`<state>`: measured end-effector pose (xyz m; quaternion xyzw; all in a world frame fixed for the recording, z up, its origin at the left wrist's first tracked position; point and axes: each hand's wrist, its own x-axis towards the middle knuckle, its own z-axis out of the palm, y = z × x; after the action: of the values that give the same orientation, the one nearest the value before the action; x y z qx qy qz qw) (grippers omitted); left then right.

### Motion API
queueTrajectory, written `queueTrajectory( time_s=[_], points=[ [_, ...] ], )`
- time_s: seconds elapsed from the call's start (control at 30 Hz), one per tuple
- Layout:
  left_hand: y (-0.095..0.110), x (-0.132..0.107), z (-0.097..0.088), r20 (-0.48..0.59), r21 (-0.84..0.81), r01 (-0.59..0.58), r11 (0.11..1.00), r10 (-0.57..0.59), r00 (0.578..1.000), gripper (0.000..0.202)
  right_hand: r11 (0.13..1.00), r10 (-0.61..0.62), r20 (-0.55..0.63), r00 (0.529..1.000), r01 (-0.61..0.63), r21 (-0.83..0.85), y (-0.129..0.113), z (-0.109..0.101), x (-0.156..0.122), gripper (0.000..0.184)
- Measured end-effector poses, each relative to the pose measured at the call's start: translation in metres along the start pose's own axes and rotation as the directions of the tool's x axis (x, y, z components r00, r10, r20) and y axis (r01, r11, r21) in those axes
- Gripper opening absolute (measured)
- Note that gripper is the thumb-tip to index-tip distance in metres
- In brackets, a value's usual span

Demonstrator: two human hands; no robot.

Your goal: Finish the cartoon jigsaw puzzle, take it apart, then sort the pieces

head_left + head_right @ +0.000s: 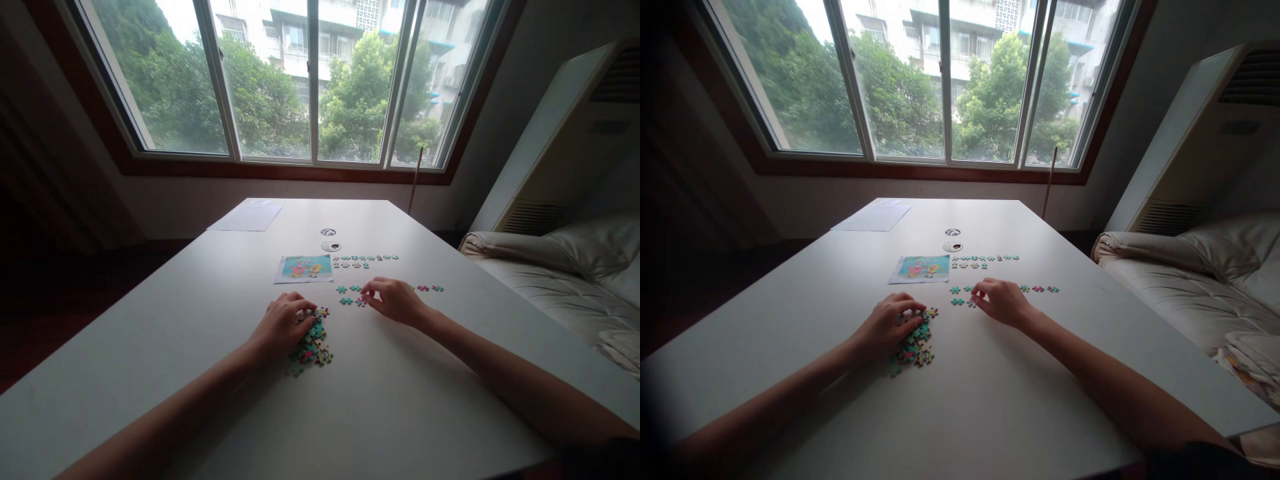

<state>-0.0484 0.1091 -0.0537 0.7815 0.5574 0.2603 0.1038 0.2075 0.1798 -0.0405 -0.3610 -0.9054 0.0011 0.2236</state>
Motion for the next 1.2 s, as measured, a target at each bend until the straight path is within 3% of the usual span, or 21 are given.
queueTrajectory(
  time_s=[0.13, 0.37, 0.9, 1.03, 1.2],
  points=[
    [0.004, 0.001, 0.002, 0.000, -0.008, -0.006, 1.000, 0.006, 1.000, 0.017, 0.997, -0.076, -0.038, 0.996, 0.076, 0.012, -0.017, -0.002, -0.017, 0.015],
    [0.006, 0.004, 0.001, -0.009, -0.047, -0.014, 0.999, 0.013, 1.000, 0.013, 0.989, -0.133, -0.035, 0.990, 0.135, 0.056, -0.032, -0.001, -0.018, 0.013],
    [0.013, 0.003, -0.005, -0.054, -0.093, -0.082, 0.992, 0.077, 0.996, 0.006, 0.981, -0.178, -0.024, 0.984, 0.179, 0.070, -0.034, 0.002, -0.020, 0.011],
    [0.022, 0.002, -0.006, -0.052, -0.233, -0.020, 0.972, 0.008, 0.999, 0.008, 0.980, -0.159, -0.055, 0.986, 0.164, 0.113, -0.039, 0.001, -0.020, 0.013],
    [0.038, 0.001, -0.007, 0.034, -0.526, 0.104, 0.844, -0.101, 0.994, 0.015, 0.979, -0.115, -0.177, 0.977, 0.142, 0.148, -0.050, 0.002, -0.020, 0.025]
  ],
)
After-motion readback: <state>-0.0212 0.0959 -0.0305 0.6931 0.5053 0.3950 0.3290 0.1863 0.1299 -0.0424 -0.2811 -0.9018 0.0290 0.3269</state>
